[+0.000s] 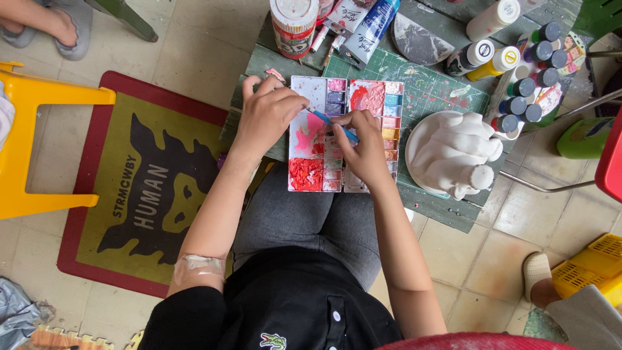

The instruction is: The person sits at a work table and paints a white plaster figurine. They move a palette of watercolor paints onto the table, mix and load colors with a brush, and apply paint to the figurine, dipping the brush into different palette wells as they work.

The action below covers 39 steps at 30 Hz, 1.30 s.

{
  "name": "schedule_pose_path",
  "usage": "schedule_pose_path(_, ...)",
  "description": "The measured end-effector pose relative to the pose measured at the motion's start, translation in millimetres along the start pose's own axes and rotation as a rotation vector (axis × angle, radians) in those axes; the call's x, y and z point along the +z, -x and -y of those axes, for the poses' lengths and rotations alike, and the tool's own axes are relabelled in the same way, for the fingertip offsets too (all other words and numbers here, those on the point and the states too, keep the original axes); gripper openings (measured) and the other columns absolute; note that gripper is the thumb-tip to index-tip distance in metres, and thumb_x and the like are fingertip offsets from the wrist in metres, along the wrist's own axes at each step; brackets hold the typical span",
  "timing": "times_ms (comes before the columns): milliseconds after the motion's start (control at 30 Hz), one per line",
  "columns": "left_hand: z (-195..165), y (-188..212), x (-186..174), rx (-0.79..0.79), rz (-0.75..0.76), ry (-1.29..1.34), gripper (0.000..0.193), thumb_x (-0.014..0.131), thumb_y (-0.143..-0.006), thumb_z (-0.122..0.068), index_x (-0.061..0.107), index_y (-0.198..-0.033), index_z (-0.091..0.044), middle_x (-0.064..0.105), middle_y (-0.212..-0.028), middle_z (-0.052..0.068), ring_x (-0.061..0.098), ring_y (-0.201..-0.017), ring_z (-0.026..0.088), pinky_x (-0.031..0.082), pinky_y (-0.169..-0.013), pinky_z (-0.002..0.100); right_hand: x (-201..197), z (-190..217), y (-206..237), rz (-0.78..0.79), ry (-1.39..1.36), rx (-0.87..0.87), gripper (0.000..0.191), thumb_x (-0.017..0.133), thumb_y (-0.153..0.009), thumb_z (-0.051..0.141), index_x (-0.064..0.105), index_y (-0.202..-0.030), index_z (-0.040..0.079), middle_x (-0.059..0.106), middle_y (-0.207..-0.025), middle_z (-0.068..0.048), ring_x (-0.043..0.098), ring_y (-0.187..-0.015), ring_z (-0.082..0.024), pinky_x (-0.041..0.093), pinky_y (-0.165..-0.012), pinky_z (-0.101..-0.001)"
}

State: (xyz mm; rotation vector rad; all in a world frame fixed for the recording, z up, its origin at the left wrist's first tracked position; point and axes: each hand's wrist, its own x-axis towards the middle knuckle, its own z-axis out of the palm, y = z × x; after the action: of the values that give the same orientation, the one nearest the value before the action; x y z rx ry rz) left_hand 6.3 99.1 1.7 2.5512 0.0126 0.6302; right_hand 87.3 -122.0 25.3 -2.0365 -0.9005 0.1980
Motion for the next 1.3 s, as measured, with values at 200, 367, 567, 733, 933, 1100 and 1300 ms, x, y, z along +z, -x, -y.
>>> schedule_pose_path(200, 24, 2, -17, -0.143, -0.103, -0.193, 0.012, 0.085, -0.098, -0.026, 0.078, -0.094, -0.016, 0.076, -0.094, -0.004, 0.06, -0.095, 0.017, 0.032, -0.102, 0.043, -14, -5, 0, -0.077, -0.044, 0.032, 0.007, 0.066, -0.102, 0.007, 0.068, -0.106, 0.002, 0.074, -0.099, -0.007, 0.065, -0.097, -0.024, 0.05, -0.089, -0.0361)
schedule_pose_path(367, 13, 5, -11, -0.089, -0.06, -0.111, 0.015, 0.083, -0.093, -0.026, 0.081, -0.102, -0.015, 0.07, -0.11, -0.001, 0.057, -0.109, 0.02, 0.031, -0.103, 0.044, -12, -6, -3, -0.093, 0.018, 0.058, 0.005, 0.068, -0.101, 0.008, 0.069, -0.104, 0.004, 0.076, -0.096, -0.005, 0.065, -0.094, -0.023, 0.05, -0.085, -0.036)
schedule_pose_path(567, -1, -1, 3, -0.091, 0.004, -0.132, 0.016, 0.082, -0.087, -0.019, 0.081, -0.103, -0.016, 0.066, -0.117, -0.001, 0.055, -0.116, 0.021, 0.032, -0.103, 0.046, -1, -7, -3, -0.042, 0.118, 0.071, 0.008, 0.07, -0.1, 0.011, 0.07, -0.106, 0.005, 0.075, -0.093, -0.005, 0.06, -0.094, -0.025, 0.044, -0.09, -0.0398)
schedule_pose_path(733, -3, -6, 6, -0.099, 0.063, -0.149, 0.015, 0.081, -0.086, -0.016, 0.075, -0.099, -0.014, 0.068, -0.109, -0.002, 0.056, -0.116, 0.021, 0.033, -0.103, 0.047, 3, -4, -5, -0.028, 0.201, 0.071, 0.014, 0.073, -0.098, 0.016, 0.071, -0.106, 0.006, 0.067, -0.095, -0.01, 0.059, -0.092, -0.027, 0.043, -0.086, -0.0401)
schedule_pose_path(933, -6, -13, 9, -0.081, 0.078, -0.142, 0.041, 0.074, -0.09, -0.009, 0.061, -0.128, -0.012, 0.071, -0.099, -0.002, 0.06, -0.106, 0.02, 0.034, -0.097, 0.045, 2, 0, -7, -0.024, 0.215, 0.048, 0.015, 0.073, -0.098, 0.018, 0.071, -0.107, 0.006, 0.068, -0.096, -0.01, 0.06, -0.092, -0.028, 0.044, -0.087, -0.0408)
schedule_pose_path(1100, -6, -15, 10, -0.122, 0.092, -0.182, 0.037, 0.073, -0.096, -0.01, 0.057, -0.128, -0.014, 0.07, -0.09, 0.001, 0.064, -0.102, 0.019, 0.036, -0.098, 0.044, 1, 0, -7, -0.024, 0.213, 0.053, 0.015, 0.073, -0.099, 0.018, 0.07, -0.106, 0.005, 0.069, -0.096, -0.011, 0.061, -0.092, -0.029, 0.043, -0.087, -0.0411)
schedule_pose_path(1300, 0, -7, 2, -0.164, 0.084, 0.124, 0.046, 0.077, -0.084, -0.01, 0.054, -0.125, -0.009, 0.063, -0.09, 0.004, 0.064, -0.097, 0.022, 0.035, -0.091, 0.044, 2, 1, -7, -0.018, 0.217, 0.047, 0.016, 0.073, -0.098, 0.018, 0.07, -0.106, 0.004, 0.069, -0.095, -0.01, 0.06, -0.093, -0.029, 0.043, -0.088, -0.0417)
